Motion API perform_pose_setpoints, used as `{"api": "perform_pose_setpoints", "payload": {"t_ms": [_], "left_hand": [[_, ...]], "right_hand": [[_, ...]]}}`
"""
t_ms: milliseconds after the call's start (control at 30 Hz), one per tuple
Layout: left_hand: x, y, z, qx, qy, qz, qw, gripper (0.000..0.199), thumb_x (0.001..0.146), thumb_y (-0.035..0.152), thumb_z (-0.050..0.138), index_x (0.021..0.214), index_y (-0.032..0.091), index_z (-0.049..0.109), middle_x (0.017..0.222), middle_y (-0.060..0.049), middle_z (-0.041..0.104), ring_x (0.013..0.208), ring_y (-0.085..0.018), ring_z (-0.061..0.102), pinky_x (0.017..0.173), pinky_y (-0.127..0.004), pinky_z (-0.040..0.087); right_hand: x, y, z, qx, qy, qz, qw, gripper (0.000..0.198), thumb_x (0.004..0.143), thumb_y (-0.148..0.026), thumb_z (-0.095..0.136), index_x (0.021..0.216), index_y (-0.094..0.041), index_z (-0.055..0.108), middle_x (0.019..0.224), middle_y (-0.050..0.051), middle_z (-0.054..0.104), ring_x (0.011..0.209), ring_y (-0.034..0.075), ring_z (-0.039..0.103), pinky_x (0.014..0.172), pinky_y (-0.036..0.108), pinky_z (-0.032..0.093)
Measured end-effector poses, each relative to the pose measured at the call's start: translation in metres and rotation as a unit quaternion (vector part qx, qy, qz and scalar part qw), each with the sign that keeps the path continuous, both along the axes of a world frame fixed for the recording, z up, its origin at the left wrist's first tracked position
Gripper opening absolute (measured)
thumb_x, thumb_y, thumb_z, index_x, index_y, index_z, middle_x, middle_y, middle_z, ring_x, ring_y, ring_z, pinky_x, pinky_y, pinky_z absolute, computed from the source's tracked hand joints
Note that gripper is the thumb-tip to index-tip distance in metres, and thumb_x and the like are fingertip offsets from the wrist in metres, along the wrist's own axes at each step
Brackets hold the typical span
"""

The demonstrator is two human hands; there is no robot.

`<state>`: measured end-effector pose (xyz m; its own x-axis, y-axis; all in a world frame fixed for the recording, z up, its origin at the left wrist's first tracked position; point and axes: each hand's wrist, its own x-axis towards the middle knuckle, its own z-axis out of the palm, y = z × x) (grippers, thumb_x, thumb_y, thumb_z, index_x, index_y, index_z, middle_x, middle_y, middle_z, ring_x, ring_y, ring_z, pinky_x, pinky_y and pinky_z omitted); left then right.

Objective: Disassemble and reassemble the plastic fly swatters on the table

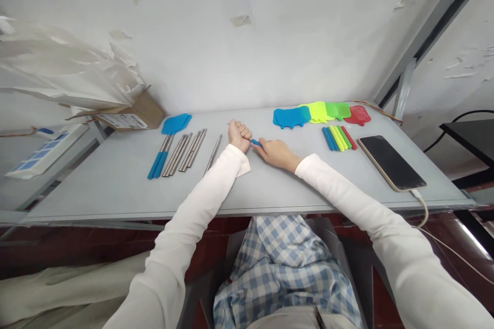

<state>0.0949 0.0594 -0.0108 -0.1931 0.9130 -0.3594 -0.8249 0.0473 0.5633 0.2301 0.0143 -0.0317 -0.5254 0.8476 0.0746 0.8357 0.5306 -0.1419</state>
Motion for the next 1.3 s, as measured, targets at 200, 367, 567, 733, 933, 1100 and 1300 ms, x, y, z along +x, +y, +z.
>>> {"api": "perform_pose_setpoints", "payload": {"t_ms": [200,367,567,733,933,1100,1300], "left_hand": [[-0.008,0.001,0.006,0.018,0.007,0.005,1.0,0.046,0.102,0.039,0.035,0.067,0.022,0.011,0.049,0.011,0.007,0.033,-0.003,0.007,0.034,-0.018,0.008],[-0.002,0.002,0.008,0.014,0.011,-0.009,1.0,0.047,0.103,0.043,0.033,0.066,0.022,0.012,0.049,0.011,0.006,0.033,-0.004,0.006,0.033,-0.018,0.007],[-0.042,0.012,0.009,0.03,0.018,0.046,0.998,0.046,0.104,0.034,0.029,0.064,0.022,0.01,0.048,0.01,0.007,0.034,-0.004,0.006,0.033,-0.017,0.008],[-0.106,0.016,0.01,0.036,0.065,0.115,0.991,0.046,0.101,0.029,0.031,0.062,0.021,0.007,0.049,0.01,0.003,0.036,-0.005,0.005,0.033,-0.017,0.01],[-0.069,0.014,0.008,-0.002,0.185,-0.166,0.969,0.043,0.098,0.032,0.043,0.062,0.022,0.021,0.049,0.012,0.013,0.035,-0.003,0.011,0.035,-0.015,0.01],[-0.038,0.001,-0.011,-0.012,0.588,-0.189,0.787,0.008,0.091,0.022,0.053,0.094,0.021,0.046,0.059,0.006,0.044,0.045,-0.009,0.042,0.047,-0.018,0.034],[-0.034,-0.013,-0.019,0.042,0.888,-0.141,0.435,0.051,0.088,0.007,0.038,0.139,0.014,0.038,0.12,-0.018,0.06,0.109,-0.028,0.06,0.088,-0.038,0.048]], "right_hand": [[-0.005,0.0,0.006,-0.063,0.063,0.011,0.996,0.039,0.105,-0.042,0.027,0.112,-0.016,0.054,0.096,0.014,0.072,0.081,0.024,0.067,0.066,0.03,0.033],[-0.005,0.005,0.005,-0.135,0.169,0.036,0.976,0.036,0.105,-0.038,0.028,0.098,-0.017,0.056,0.09,0.01,0.069,0.076,0.018,0.06,0.072,0.028,0.038],[0.009,0.002,0.003,-0.186,0.25,0.07,0.948,0.044,0.101,-0.048,0.027,0.079,-0.019,0.051,0.075,0.003,0.06,0.07,0.016,0.051,0.072,0.028,0.038],[0.03,0.011,-0.004,-0.06,0.169,0.03,0.983,0.034,0.1,-0.044,0.035,0.094,-0.017,0.057,0.075,0.006,0.063,0.066,0.018,0.054,0.066,0.028,0.035],[0.039,0.026,-0.013,0.021,0.161,-0.03,0.986,0.047,0.1,-0.034,0.032,0.139,-0.01,0.041,0.111,0.019,0.068,0.087,0.028,0.063,0.073,0.033,0.042],[0.047,0.028,-0.009,0.056,0.16,-0.065,0.983,0.047,0.099,-0.027,0.028,0.142,-0.014,0.039,0.127,0.02,0.061,0.094,0.029,0.063,0.071,0.034,0.044],[0.063,0.027,0.001,0.086,0.067,-0.157,0.982,0.041,0.099,-0.027,0.031,0.133,-0.015,0.05,0.125,0.019,0.056,0.091,0.028,0.061,0.063,0.032,0.039]]}}
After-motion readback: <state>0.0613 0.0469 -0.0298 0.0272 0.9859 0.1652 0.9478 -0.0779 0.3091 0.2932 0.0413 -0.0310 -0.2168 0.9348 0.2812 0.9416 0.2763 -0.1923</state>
